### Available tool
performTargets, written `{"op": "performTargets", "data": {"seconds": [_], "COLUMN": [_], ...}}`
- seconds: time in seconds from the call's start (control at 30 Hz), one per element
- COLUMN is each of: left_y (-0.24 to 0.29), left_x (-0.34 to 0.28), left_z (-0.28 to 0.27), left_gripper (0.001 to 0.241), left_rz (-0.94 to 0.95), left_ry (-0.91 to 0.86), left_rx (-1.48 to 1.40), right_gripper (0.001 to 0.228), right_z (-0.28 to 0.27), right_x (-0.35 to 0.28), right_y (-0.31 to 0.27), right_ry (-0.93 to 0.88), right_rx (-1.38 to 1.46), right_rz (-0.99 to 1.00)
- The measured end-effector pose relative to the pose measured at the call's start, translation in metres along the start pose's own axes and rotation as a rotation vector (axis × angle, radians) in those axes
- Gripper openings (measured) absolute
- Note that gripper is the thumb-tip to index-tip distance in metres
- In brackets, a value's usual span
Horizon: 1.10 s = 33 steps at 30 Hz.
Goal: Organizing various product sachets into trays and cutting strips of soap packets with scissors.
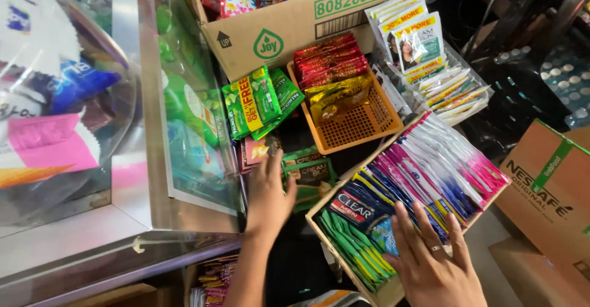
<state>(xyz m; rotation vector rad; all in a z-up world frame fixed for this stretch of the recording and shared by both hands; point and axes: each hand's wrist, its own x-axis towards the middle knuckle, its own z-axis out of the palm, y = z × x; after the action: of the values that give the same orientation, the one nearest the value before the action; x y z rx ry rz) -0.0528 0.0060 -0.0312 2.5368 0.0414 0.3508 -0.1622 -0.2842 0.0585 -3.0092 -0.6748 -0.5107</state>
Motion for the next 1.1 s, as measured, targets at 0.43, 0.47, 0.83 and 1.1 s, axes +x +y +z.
{"op": "performTargets", "data": {"seconds": [0.43,0.47,0.83,1.1], "left_y": [0.018,0.015,0.008,0.025], "left_x": [-0.034,-0.033,-0.01,0.001], "left_z": [0.016,0.022,0.054,0.025], "left_gripper": [0.072,0.069,0.089,0.083], "left_rz": [-0.455,-0.425,-0.294,-0.534], "left_ry": [0.102,0.085,0.224,0.016], "left_rx": [-0.064,-0.002,-0.134,-0.411], "right_gripper": [0.048,0.045,0.009,0.007], "right_z": [-0.015,-0.022,-0.016,-0.015], "right_x": [0.022,0.028,0.064,0.061], "right_y": [0.031,0.028,0.0,0.001], "right_ry": [0.144,0.156,0.395,0.37], "right_rx": [0.194,0.199,0.461,0.485], "right_rz": [-0.085,-0.055,0.023,0.077]}}
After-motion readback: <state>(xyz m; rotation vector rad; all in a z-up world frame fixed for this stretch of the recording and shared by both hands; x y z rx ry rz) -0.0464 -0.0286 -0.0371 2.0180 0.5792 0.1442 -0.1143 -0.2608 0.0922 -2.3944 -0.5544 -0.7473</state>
